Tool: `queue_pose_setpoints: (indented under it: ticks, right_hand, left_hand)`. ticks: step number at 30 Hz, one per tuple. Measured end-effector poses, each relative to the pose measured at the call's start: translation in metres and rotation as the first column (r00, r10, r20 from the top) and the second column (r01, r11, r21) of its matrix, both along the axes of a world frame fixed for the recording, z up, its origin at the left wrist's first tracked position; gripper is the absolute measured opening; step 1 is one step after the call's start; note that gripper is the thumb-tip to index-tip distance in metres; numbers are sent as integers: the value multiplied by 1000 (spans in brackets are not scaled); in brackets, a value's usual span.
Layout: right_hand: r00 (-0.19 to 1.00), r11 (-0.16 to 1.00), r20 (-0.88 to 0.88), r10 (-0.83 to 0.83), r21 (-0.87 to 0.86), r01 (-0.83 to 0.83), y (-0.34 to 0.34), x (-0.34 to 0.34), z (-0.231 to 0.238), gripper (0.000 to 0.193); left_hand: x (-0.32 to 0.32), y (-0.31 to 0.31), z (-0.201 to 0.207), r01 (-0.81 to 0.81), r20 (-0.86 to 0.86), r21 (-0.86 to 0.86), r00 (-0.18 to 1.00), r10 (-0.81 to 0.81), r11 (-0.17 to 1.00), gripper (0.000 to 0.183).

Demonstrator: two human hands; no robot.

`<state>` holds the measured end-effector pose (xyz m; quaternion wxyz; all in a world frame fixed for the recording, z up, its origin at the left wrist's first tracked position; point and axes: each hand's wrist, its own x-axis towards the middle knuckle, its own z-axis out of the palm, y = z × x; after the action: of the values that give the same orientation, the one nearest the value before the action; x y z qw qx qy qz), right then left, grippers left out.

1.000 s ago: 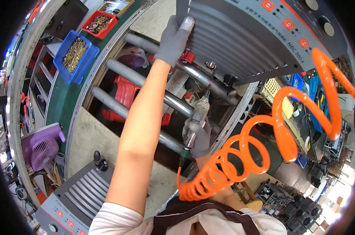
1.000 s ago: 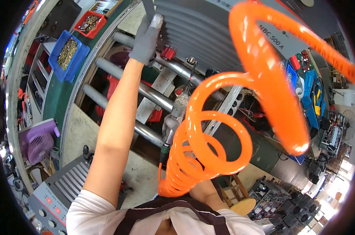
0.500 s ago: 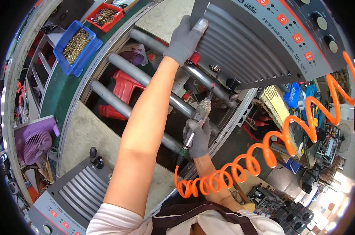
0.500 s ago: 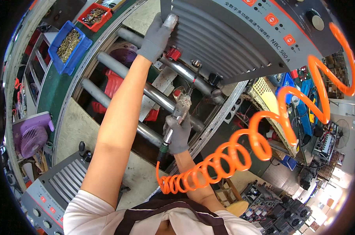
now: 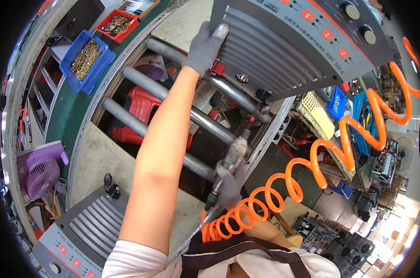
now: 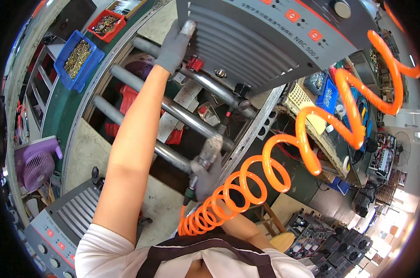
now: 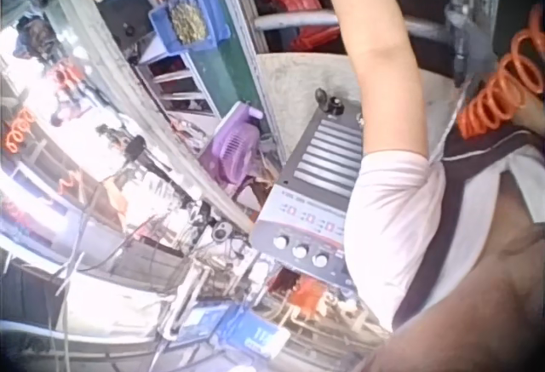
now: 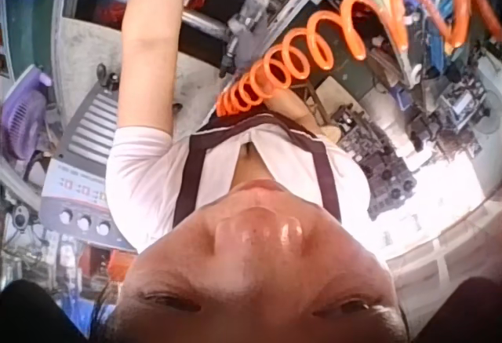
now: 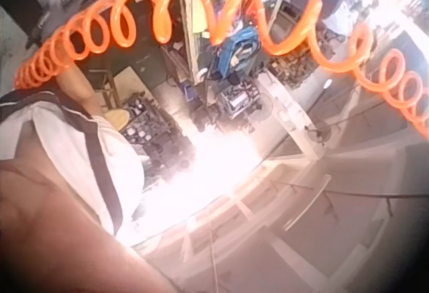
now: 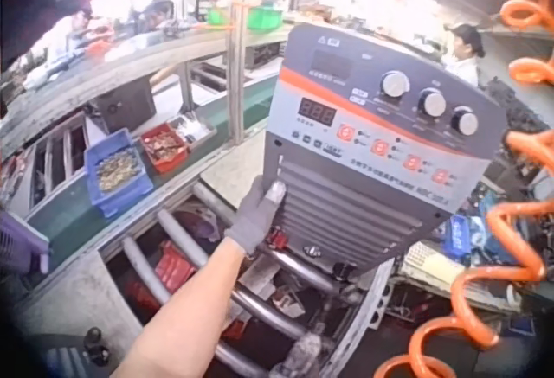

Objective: The person assembles an electronic device by connecting wires to a circuit board, using a red squeeze bottle to apply adhesive, and securing components with a pneumatic screwdriver. They handle a metal casing and a black cable, attaching the cable to the device's rear panel.

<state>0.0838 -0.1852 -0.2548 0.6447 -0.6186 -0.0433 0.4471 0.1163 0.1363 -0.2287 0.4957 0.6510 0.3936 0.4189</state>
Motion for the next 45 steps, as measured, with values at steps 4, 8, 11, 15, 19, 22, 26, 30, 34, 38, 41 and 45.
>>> queue_pose_setpoints:
  ticks: [4,8,11,15,19,22,26,30,34,38,41,45]
  right_hand:
    - [987,997,151,-51,-45,59,-38,48,25,32]
    - [967,986,218,133,-126,-107,-112,147,-1,10]
    - [937,997,347,-27,-65,52,-153,190,-14,13]
    - [961,961,103,-256,131,242,-193,239,-15,13]
    - [890,890,-64,-452,29,455,-190,229,47,11]
    - [802,806,-101,-588,12,592,-216,250,50,17]
    - [769,770,36,-638,27,637,-230,276,78,26]
    - [717,710,-8,-697,132,691,-246,360,76,17]
    - [709,786,340,-618,233,573,-236,472,82,15]
    - [621,743,445,-646,179,645,-280,654,36,43]
    - [628,660,498,-598,-138,738,-260,737,37,48]
    - [606,708,633,-483,-125,695,-255,880,8,49]
  left_hand:
    - [0,-5,-1,-13,72,30,997,10,999,55]
    - [-14,-10,-5,2,70,-40,998,1,999,57]
    - [-21,-8,-17,-15,66,-81,998,20,997,59]
    - [-30,-21,0,20,80,-93,997,-12,995,60]
    - [-35,-42,19,-10,63,-166,998,21,986,55]
    - [-39,-28,-5,-24,29,-111,999,27,994,65]
    - [-50,-18,-34,-20,137,-489,986,99,872,62]
    - [-51,-46,-15,38,389,-382,913,123,923,57]
    - [-105,-31,-55,-197,343,-412,871,351,890,60]
    - [-94,-67,-33,-264,241,-310,907,344,913,68]
    - [-90,-122,19,-661,72,-127,738,671,740,40]
    - [-36,-202,96,-898,446,86,423,789,432,28]
